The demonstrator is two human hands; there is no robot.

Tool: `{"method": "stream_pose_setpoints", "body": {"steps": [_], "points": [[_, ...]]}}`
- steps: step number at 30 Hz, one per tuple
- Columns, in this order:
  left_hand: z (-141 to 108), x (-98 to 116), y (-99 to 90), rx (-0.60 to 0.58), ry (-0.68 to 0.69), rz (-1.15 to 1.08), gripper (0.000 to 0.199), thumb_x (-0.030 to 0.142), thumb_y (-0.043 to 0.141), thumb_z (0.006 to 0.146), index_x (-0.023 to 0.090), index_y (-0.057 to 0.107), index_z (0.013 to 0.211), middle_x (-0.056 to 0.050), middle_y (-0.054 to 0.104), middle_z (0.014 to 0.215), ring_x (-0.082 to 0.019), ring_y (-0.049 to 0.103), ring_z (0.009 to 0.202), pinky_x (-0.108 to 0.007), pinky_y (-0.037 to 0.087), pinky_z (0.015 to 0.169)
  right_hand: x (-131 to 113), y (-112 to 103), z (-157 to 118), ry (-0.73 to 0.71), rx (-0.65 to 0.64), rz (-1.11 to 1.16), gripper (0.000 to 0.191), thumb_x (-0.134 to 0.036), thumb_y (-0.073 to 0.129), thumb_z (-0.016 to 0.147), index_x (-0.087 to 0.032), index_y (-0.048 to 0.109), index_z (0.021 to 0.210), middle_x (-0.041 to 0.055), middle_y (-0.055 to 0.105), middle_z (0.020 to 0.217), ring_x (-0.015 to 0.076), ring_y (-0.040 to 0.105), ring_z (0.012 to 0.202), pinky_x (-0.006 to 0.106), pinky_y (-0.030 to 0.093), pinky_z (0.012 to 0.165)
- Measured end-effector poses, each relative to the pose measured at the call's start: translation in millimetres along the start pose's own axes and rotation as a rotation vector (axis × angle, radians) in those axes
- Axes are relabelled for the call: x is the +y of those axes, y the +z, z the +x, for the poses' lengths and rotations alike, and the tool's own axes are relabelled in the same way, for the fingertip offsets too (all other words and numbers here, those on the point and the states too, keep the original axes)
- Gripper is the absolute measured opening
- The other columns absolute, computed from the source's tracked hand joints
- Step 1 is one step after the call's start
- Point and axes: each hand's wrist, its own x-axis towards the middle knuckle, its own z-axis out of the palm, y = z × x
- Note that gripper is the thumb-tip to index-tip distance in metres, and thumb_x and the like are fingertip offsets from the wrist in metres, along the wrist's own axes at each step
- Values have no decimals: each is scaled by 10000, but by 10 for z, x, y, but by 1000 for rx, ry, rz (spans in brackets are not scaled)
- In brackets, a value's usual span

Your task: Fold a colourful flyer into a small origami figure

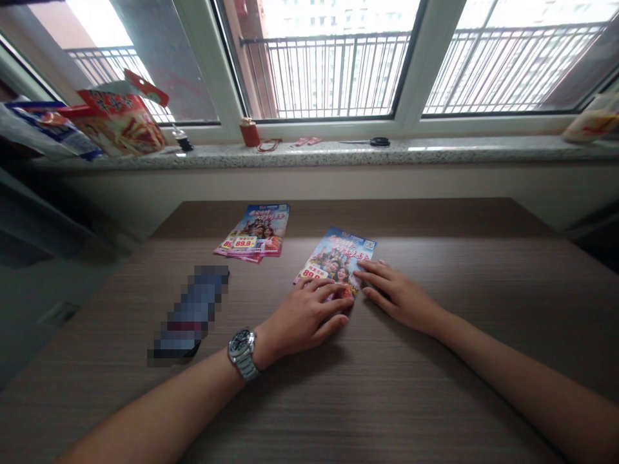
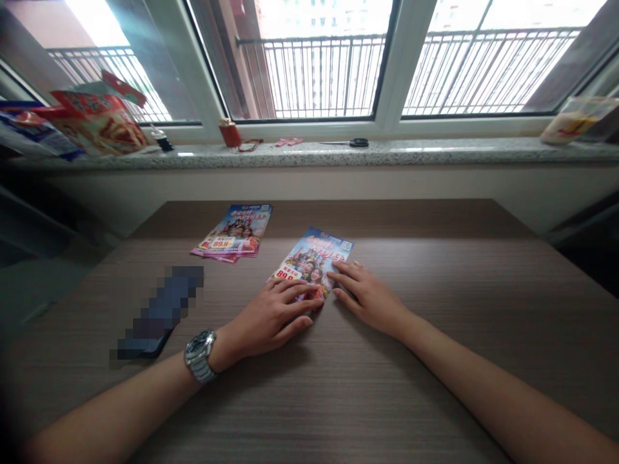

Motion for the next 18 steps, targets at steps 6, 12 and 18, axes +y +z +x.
{"method": "stream_pose_setpoints", "body": {"steps": [6,12,18], "points": [[16,-24,16,117,-84,-23,416,397,468,1041,304,524,1442,-66,511,1500,-264,460,1380,-476,357,1160,-29,-19,3,-38,17,33,422,-336,505,1021,-298,554,1438,99,525,1519,294,474,1415,598,337,1193],[17,-170,126,160,-223,51,434,375,401,1058,226,487,1457,-101,454,1544,-266,404,1436,-472,329,1198,-68,-54,-13,-113,-21,108,328,-314,494,1031,-305,635,1328,74,605,1433,266,534,1361,558,397,1175],[4,-198,154,78,-226,103,488,347,385,1051,181,428,1507,-130,414,1573,-280,384,1451,-484,281,1222,-83,-69,-8,-100,9,129,305,-310,491,1033,-263,650,1288,104,627,1386,272,563,1315,510,489,1092]]}}
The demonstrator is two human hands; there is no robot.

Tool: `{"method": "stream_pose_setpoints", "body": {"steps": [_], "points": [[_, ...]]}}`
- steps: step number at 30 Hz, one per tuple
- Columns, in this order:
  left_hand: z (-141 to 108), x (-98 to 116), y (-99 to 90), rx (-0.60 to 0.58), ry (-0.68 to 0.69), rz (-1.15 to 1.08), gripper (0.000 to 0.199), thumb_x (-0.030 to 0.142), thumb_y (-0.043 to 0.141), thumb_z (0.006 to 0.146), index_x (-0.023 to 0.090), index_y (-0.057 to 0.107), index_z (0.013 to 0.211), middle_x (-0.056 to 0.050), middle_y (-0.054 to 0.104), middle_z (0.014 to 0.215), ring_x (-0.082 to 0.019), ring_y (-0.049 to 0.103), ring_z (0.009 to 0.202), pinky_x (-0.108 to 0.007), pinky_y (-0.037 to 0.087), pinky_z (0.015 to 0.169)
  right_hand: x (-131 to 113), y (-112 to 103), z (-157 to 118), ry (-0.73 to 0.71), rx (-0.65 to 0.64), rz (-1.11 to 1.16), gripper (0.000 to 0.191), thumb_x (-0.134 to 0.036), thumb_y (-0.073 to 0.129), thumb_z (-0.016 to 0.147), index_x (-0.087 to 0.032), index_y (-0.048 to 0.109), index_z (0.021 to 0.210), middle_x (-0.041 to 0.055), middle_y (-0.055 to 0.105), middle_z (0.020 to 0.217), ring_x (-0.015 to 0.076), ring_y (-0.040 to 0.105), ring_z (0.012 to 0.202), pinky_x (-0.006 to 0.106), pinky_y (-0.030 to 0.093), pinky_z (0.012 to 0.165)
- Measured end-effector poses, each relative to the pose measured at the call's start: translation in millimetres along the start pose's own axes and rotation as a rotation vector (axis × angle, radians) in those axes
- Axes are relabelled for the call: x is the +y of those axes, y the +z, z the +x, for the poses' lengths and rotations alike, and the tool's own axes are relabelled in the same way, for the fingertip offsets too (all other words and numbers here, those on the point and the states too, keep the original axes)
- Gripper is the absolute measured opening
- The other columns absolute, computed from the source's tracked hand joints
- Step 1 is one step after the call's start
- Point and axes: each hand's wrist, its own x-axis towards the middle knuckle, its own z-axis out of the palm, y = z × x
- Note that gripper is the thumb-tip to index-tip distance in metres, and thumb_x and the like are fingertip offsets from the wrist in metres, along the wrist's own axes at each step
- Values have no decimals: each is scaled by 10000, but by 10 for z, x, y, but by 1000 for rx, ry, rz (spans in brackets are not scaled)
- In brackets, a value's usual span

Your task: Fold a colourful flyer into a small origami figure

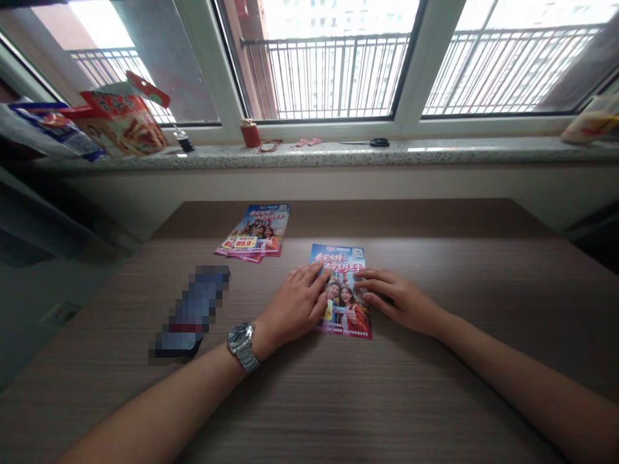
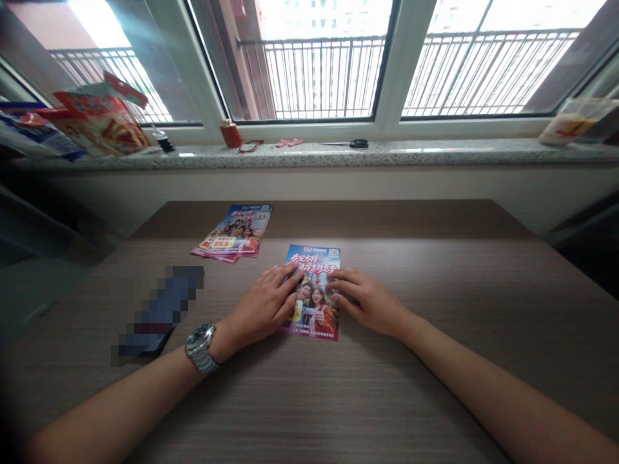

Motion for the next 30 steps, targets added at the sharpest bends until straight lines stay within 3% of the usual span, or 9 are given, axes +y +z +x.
{"method": "stream_pose_setpoints", "body": {"steps": [6,11,16,21,24,30], "points": [[-5,92,-51,-2,64,-11,513,430,453,1021,218,458,1489,-123,455,1530,-301,440,1386,-488,326,1188,2,7,34,70,50,-55,367,-344,492,1030,-264,576,1379,121,532,1491,289,502,1379,530,452,1126],[6,89,-43,-32,146,-63,632,533,513,987,247,390,1537,-113,421,1565,-298,399,1436,-501,279,1222,8,25,56,83,17,-145,430,-357,482,1032,-259,508,1450,121,441,1576,295,402,1459,555,367,1185],[17,64,-30,-42,201,-81,610,522,505,997,252,391,1532,-105,415,1577,-272,378,1465,-498,256,1239,27,43,60,62,-46,-177,476,-371,463,1039,-260,454,1502,116,382,1616,288,357,1488,560,342,1195],[11,137,-80,-10,210,-75,495,463,476,1025,234,483,1463,-102,511,1499,-263,462,1402,-468,313,1214,48,71,51,99,-67,-223,474,-396,476,1030,-243,501,1478,124,454,1569,293,437,1436,541,380,1171],[-1,189,-103,-35,212,-87,533,517,443,1028,225,476,1473,-101,504,1510,-272,462,1401,-445,368,1177,48,74,45,133,-27,-272,476,-404,493,1019,-224,534,1458,131,496,1534,302,468,1406,521,412,1146],[11,176,-65,-20,71,-36,566,530,333,1061,210,417,1520,-90,440,1576,-251,376,1475,-473,235,1247,-43,42,33,139,11,-384,399,-408,521,1006,-244,644,1349,126,611,1402,318,568,1256,526,472,1047]]}}
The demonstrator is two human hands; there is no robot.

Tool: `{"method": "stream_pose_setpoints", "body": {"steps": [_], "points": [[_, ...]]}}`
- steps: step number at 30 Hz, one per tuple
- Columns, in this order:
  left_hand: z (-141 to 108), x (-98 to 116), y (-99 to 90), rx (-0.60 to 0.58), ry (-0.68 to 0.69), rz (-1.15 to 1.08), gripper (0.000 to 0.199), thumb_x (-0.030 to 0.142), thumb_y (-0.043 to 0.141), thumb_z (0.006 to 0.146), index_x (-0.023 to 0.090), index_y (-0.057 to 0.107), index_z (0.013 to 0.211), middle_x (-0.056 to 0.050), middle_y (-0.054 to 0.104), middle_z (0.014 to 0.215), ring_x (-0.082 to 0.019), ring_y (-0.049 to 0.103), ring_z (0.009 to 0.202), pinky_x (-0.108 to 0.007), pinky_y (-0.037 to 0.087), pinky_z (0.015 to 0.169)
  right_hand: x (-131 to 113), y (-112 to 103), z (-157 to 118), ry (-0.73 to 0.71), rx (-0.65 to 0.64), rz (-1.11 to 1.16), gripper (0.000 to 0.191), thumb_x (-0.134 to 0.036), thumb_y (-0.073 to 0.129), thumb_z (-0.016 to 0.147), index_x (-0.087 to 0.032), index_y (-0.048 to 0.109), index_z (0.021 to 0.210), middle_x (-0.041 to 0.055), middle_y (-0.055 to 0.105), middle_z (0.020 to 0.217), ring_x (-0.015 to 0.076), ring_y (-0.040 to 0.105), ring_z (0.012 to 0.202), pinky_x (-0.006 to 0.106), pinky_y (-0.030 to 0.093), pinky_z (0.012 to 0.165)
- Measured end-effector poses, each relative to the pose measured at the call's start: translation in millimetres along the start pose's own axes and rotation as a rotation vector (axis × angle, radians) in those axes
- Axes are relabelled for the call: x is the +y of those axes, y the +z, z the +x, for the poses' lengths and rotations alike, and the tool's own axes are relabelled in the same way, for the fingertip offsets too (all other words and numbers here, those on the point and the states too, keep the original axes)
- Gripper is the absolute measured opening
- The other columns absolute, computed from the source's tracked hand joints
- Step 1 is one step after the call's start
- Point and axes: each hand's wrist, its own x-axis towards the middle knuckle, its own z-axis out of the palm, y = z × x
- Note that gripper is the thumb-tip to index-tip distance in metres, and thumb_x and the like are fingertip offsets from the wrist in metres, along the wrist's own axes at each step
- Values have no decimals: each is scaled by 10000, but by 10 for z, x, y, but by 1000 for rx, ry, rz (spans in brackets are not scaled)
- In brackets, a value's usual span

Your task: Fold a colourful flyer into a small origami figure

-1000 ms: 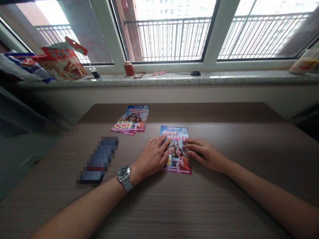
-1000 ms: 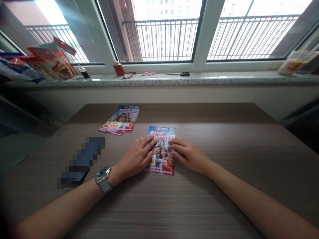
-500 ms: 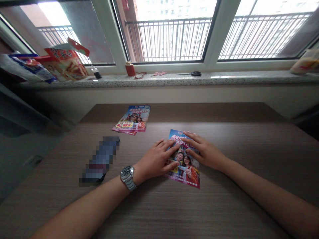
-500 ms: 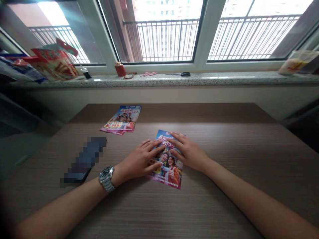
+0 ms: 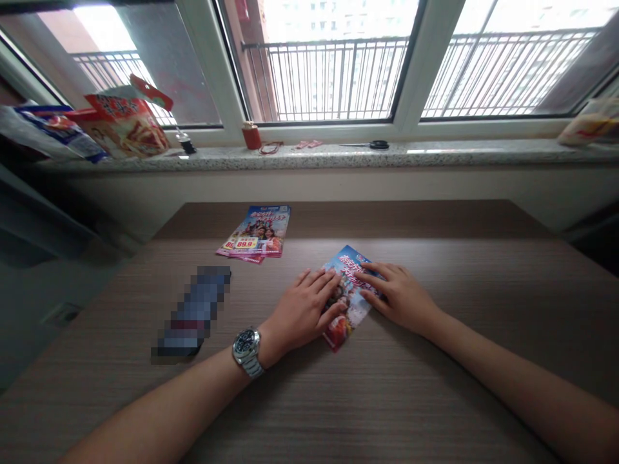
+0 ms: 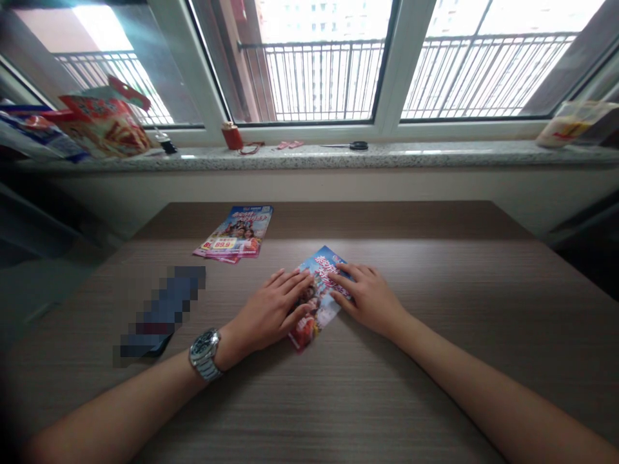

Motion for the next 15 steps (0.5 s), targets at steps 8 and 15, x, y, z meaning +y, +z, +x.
{"method": "stream_pose_setpoints", "body": {"steps": [8,15], "points": [[3,-11,1,-31,-10,-6,670,601,406,1012,226,354,1564,-81,356,1625,-292,298,1512,-495,241,1243,-130,-54,3,-64,58,76,340,-397,522,1011,-215,688,1244,136,624,1358,301,577,1223,499,490,1043],[35,-6,-4,-61,109,-55,685,464,515,971,221,315,1580,-73,354,1626,-294,272,1522,-490,208,1259,-126,15,13,-27,-10,99,497,-404,511,1012,-170,534,1449,169,412,1585,319,395,1454,508,382,1177]]}}
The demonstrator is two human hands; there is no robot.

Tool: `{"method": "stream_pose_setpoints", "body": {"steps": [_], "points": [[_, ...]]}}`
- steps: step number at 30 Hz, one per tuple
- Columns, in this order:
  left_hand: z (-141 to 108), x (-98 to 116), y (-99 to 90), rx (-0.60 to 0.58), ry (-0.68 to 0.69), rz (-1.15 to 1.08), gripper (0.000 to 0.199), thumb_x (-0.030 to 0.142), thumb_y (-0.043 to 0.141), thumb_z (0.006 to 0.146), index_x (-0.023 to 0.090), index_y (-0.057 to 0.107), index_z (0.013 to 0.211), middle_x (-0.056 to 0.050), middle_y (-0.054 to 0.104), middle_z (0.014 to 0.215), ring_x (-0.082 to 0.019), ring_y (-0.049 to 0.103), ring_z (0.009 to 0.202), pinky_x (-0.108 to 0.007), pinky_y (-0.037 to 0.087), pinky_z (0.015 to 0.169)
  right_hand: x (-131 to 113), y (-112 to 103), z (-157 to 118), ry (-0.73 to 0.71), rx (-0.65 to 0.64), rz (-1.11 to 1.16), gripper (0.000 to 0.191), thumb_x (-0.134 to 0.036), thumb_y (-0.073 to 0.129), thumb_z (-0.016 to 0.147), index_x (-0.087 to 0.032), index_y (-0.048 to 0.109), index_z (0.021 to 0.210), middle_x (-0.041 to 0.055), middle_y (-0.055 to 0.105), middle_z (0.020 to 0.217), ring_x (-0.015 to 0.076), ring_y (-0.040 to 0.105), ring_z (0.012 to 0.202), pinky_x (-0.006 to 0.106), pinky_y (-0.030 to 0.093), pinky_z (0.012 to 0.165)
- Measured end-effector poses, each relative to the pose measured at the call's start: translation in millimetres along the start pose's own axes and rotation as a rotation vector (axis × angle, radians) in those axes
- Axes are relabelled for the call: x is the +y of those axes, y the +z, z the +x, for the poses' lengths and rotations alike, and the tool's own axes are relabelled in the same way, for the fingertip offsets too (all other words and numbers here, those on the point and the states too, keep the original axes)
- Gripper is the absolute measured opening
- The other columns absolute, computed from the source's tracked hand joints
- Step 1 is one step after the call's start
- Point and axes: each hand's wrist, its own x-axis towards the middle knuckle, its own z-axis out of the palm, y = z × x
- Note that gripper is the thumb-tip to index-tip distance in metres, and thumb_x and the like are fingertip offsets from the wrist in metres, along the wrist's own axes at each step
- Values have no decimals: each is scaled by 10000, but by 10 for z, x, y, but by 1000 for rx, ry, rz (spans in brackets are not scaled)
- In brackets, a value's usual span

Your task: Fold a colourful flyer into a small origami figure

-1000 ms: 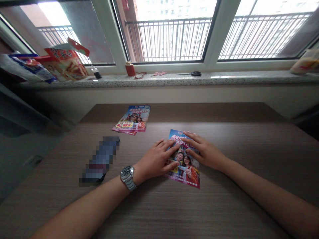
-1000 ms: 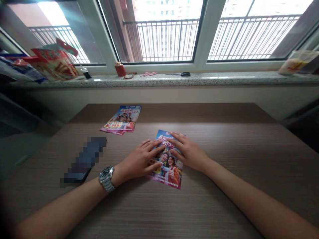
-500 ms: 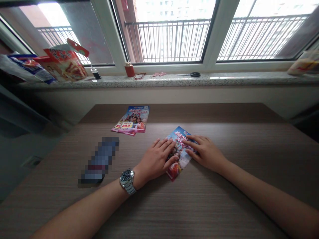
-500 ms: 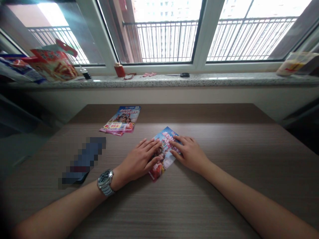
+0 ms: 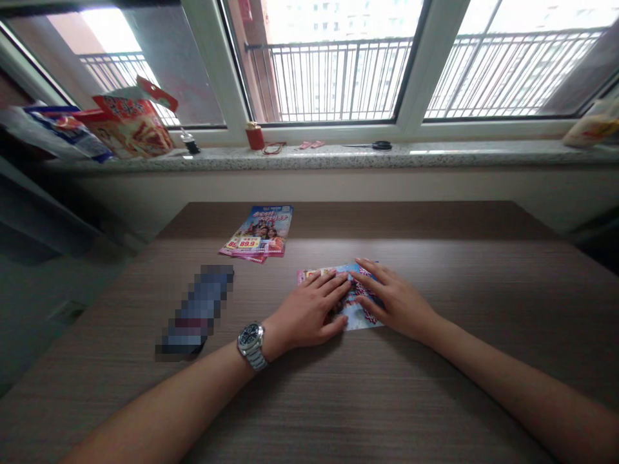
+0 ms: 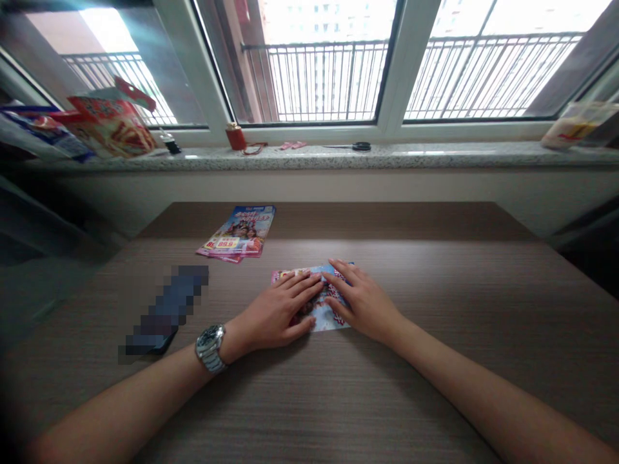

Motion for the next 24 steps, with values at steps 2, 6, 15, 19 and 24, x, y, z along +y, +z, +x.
{"method": "stream_pose_setpoints", "body": {"steps": [2,6,15,19,24], "points": [[7,-1,3,-3,20,-6,699,419,540,946,205,322,1574,-80,360,1622,-301,266,1523,-497,199,1260,8,32,-7,10,-26,-7,531,-430,499,1013,-188,495,1487,154,350,1626,318,340,1491,525,342,1199],[6,-7,9,-6,2,10,659,402,545,941,233,365,1552,-66,358,1624,-301,247,1530,-502,174,1267,15,81,-22,39,-71,-15,587,-489,478,1013,-217,439,1532,133,293,1656,313,275,1523,545,291,1220],[-20,-78,119,12,-149,59,716,595,395,1005,202,274,1591,-131,186,1679,-312,120,1563,-531,135,1267,31,102,-16,67,-112,-14,634,-525,486,999,-211,419,1546,149,292,1652,311,252,1531,548,268,1226],[-20,-83,127,14,-149,65,719,606,387,1003,203,279,1589,-131,191,1678,-308,118,1564,-532,134,1266,39,104,-22,75,-108,-28,625,-538,488,995,-242,424,1542,135,306,1649,323,257,1528,581,259,1218],[-25,-89,132,28,-147,59,725,618,393,997,219,276,1591,-121,196,1678,-306,131,1562,-531,148,1262,47,97,-28,59,-93,-28,624,-525,492,997,-260,399,1553,125,303,1652,318,265,1526,584,279,1210]]}}
